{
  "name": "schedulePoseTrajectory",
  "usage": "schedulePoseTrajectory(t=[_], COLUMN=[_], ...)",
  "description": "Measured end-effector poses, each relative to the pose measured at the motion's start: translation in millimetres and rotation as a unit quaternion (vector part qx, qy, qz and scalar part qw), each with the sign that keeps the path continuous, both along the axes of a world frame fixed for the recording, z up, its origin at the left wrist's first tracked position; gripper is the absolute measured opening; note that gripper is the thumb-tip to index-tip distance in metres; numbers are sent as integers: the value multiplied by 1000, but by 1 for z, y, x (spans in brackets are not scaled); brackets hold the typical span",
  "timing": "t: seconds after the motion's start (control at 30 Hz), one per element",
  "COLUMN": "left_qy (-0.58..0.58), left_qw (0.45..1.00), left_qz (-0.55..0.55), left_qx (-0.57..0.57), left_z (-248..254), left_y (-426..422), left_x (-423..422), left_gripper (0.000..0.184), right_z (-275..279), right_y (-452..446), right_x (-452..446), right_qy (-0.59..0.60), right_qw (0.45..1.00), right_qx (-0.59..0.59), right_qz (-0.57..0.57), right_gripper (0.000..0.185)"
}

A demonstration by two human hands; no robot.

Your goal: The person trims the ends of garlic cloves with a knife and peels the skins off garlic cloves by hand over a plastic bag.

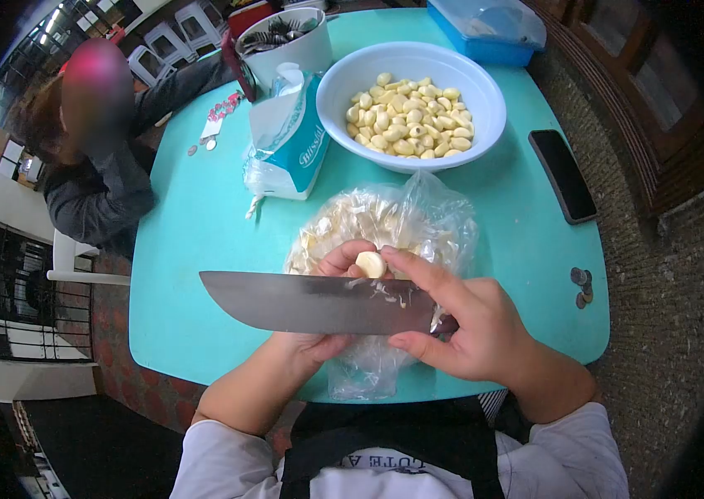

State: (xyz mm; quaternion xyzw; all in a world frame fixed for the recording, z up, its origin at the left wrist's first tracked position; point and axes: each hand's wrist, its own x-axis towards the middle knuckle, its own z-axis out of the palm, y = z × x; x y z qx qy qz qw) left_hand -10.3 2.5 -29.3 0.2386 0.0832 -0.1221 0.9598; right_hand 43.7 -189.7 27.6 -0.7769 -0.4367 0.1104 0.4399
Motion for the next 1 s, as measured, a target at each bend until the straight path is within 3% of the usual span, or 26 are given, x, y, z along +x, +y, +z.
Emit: schedulePoseTrajectory(t=[0.53, 0.63, 0.73, 1.0], left_qy=[26, -1, -9, -39], left_qw=[999, 1000, 999, 999], left_qz=[19, 18, 35, -3], left_qx=[16, 12, 37, 36], left_z=[4, 9, 18, 15], left_y=[-2, -1, -4, 2], left_x=[-2, 2, 2, 4], left_gripper=[28, 27, 25, 26], right_z=[-3, -10, -4, -8], right_y=[2, 3, -1, -3], right_x=[2, 4, 6, 14], right_qy=[-91, -51, 125, 199], right_qw=[996, 996, 990, 967], right_qx=[-1, 70, 61, 145], right_qz=[-4, -6, -14, -66], right_gripper=[56, 51, 47, 42])
